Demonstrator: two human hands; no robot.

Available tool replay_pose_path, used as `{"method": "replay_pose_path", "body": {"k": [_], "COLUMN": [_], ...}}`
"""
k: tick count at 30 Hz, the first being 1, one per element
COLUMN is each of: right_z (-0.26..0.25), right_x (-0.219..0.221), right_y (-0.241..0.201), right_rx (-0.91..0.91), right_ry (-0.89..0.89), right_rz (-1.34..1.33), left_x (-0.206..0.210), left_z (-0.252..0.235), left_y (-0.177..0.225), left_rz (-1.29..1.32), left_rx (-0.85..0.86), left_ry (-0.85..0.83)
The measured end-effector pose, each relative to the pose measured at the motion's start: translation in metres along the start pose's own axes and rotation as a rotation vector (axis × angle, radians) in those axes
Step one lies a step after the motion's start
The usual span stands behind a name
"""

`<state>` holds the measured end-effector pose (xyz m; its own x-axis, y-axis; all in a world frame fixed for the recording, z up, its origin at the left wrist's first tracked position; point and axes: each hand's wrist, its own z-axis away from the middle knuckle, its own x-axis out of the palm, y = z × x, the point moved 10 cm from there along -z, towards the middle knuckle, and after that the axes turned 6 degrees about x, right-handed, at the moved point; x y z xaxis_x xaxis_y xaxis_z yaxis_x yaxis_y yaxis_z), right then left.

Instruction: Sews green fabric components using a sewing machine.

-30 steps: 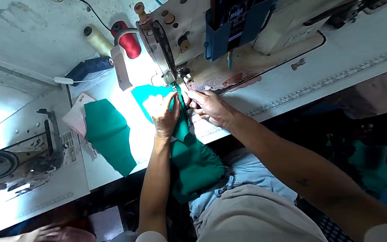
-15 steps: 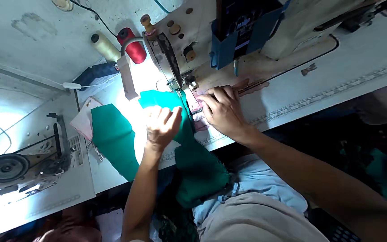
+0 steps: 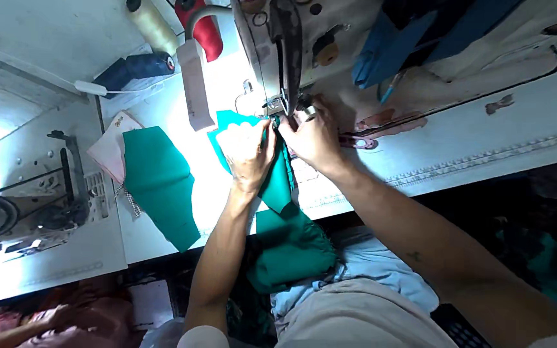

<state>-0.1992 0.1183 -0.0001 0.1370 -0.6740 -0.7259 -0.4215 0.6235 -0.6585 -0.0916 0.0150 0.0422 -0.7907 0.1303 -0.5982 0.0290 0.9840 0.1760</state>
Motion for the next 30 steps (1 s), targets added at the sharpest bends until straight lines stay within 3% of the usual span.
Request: {"method": "replay_pose_path", "body": {"k": [30], "right_z": [0.0011], "right_x": [-0.0043], "right_y": [-0.0054], "right_rx": [-0.027], "right_ry": [0.008], "right_rz": [-0.032], "left_x": [0.0057], "left_z": [-0.0029], "left_y": [0.0035], "left_rz": [-0.076], "left_rx": [0.027], "left_ry": [-0.011]}}
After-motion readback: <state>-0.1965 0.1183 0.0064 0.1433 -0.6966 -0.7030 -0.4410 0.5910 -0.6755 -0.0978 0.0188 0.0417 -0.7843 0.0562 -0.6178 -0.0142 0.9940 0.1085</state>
